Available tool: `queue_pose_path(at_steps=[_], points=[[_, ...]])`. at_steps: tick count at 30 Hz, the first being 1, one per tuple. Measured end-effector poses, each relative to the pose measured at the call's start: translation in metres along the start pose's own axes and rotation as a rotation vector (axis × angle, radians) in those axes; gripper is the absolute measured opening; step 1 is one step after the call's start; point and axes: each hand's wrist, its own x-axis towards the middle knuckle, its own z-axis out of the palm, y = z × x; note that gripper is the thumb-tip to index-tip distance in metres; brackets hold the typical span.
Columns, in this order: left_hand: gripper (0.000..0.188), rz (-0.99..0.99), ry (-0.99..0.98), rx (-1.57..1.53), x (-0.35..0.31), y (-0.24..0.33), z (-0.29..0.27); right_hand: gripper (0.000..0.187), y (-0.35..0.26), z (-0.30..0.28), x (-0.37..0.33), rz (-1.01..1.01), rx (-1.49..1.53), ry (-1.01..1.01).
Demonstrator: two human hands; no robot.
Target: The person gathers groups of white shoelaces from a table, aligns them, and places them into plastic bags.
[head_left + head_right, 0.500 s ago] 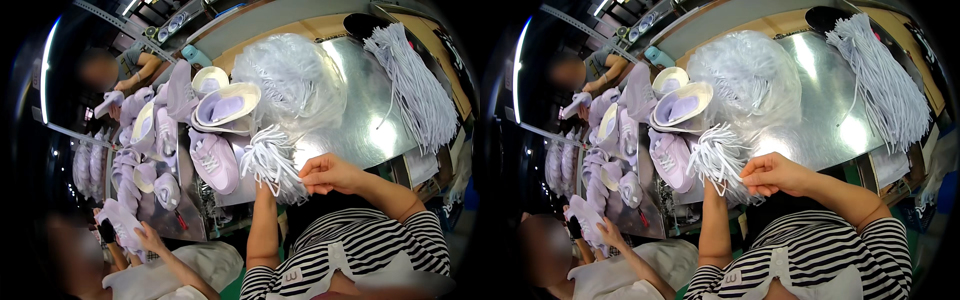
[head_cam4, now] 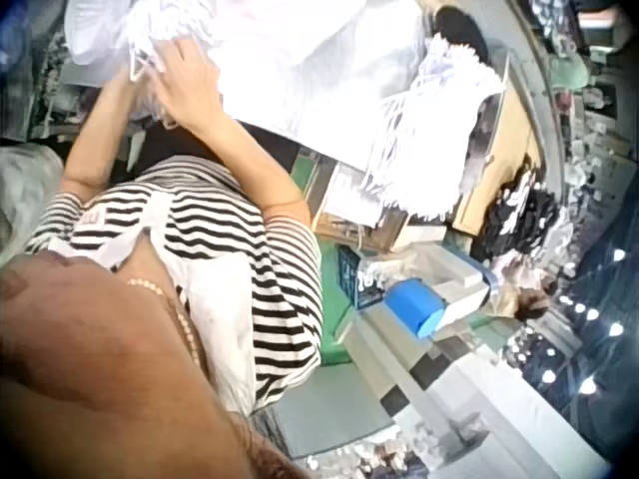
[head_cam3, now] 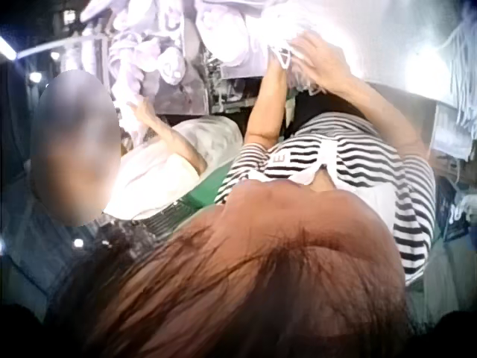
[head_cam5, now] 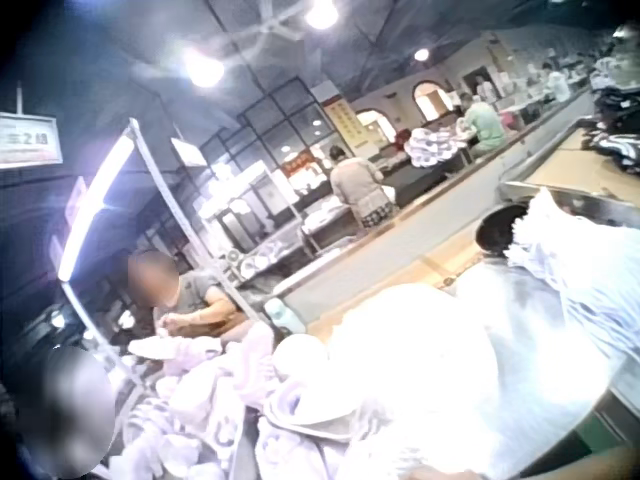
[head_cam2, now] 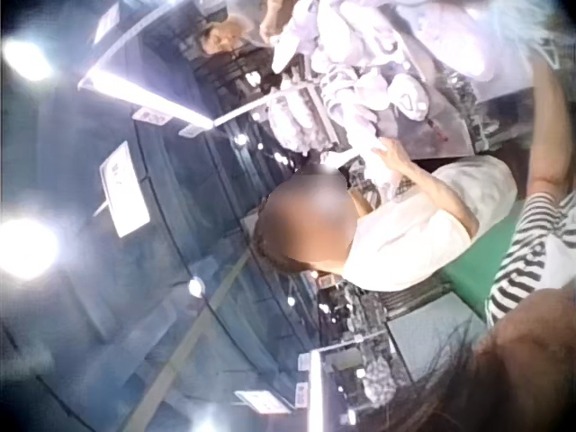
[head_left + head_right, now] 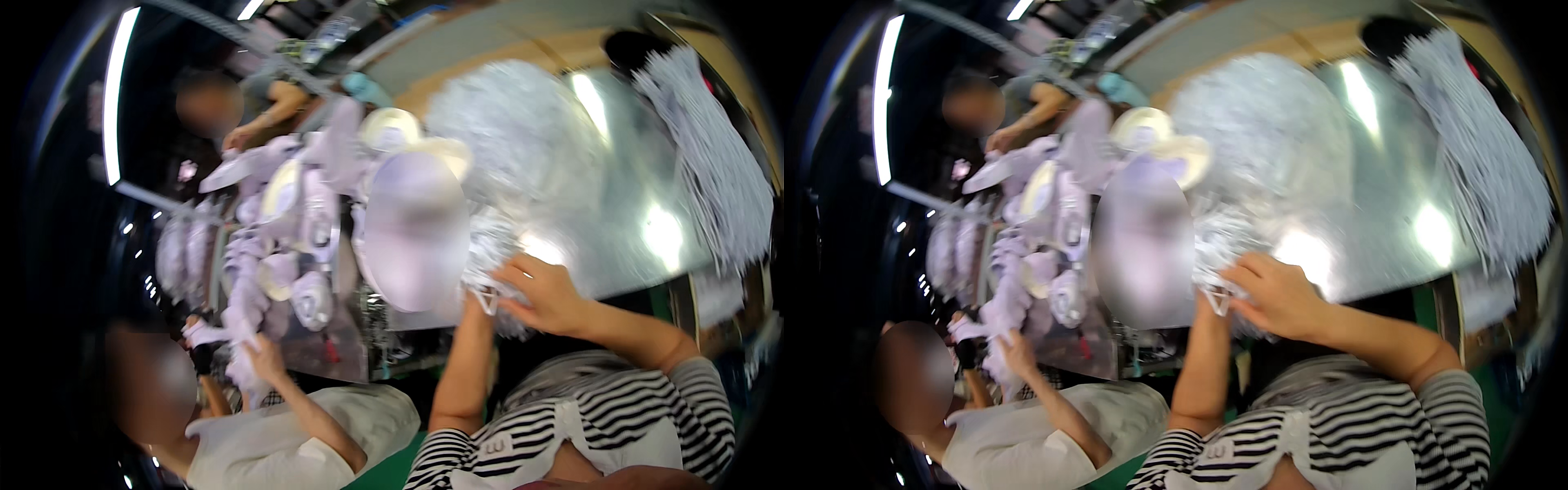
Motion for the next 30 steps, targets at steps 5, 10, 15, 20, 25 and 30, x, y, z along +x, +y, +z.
queue_pose_path(at_steps=[5,10,15,20,25,30], points=[[0.037,0.009,0.042,0.066,-0.013,-0.008,-0.005,0.009,0.008,-0.003,0.013,0.089,0.407,0.057],[0.037,0.001,0.025,0.047,-0.014,-0.021,-0.003,0.004,0.006,0.001,0.007,0.344,0.656,0.066],[0.037,0.012,0.030,0.063,-0.020,-0.023,-0.008,0.005,0.020,-0.002,0.000,0.372,0.536,0.001],[0.038,-0.004,0.030,0.034,-0.017,-0.030,-0.009,0.007,0.038,-0.003,-0.007,0.227,0.274,-0.025],[0.038,0.002,0.041,0.000,-0.015,-0.030,-0.008,0.050,0.008,-0.012,-0.004,0.170,0.129,-0.213],[0.038,0.036,0.016,-0.019,-0.012,-0.030,0.004,0.034,0.042,0.011,-0.005,0.096,0.065,-0.028]])
